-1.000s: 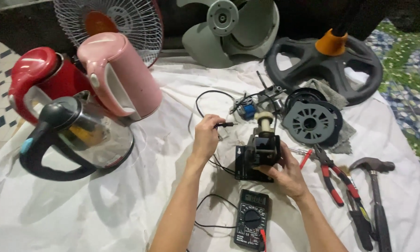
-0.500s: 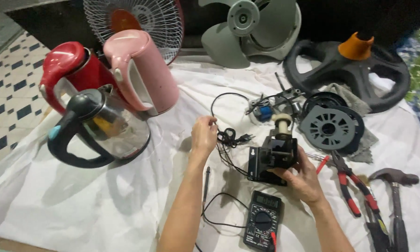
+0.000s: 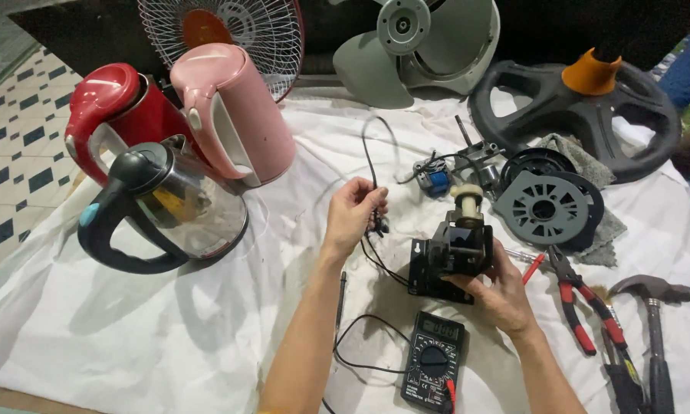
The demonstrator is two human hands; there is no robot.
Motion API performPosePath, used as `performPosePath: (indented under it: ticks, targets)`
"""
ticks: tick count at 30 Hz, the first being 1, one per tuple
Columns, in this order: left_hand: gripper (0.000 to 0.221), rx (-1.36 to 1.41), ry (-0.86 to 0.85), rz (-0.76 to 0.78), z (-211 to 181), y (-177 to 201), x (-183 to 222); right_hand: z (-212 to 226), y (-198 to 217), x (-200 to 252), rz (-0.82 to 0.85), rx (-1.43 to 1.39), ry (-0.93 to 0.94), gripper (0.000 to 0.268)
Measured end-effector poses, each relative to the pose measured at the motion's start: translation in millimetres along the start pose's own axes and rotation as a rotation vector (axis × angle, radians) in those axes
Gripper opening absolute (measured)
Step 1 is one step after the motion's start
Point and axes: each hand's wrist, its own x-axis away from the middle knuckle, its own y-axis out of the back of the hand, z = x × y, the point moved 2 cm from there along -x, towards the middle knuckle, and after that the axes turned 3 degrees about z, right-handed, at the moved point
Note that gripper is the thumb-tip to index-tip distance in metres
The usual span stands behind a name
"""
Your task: The person uses a multimeter to test an electrical component, likely a fan motor, by connecting probes to various terminals. They rotate the component and adjust connections while observing the multimeter display. The workspace contains disassembled fan parts and tools.
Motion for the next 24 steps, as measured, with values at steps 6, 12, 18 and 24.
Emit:
performPosePath:
  ticks: [6,12,18,24]
  targets:
    - [0.029,0.144,-0.133,0.251,-14.1,-1.2,9.2,-4.9,1.2,-0.7,0.020,-0.035,0.053,0.093]
    - [0.024,0.085,-0.073,0.243,-22.8,-10.8,19.3,-17.7,12.0,0.1,0.023,-0.152,0.129,0.093]
    - [0.024,-0.286,-0.003,0.221,-12.8,-3.8,15.3,-32.9,16.1,-3.8,0.055,-0.176,0.135,0.091]
    - [0.021,-0.385,0.086,0.259,-38.8,-11.4,30.8,-31.0,16.2,-2.2,0.049,-0.153,0.117,0.088]
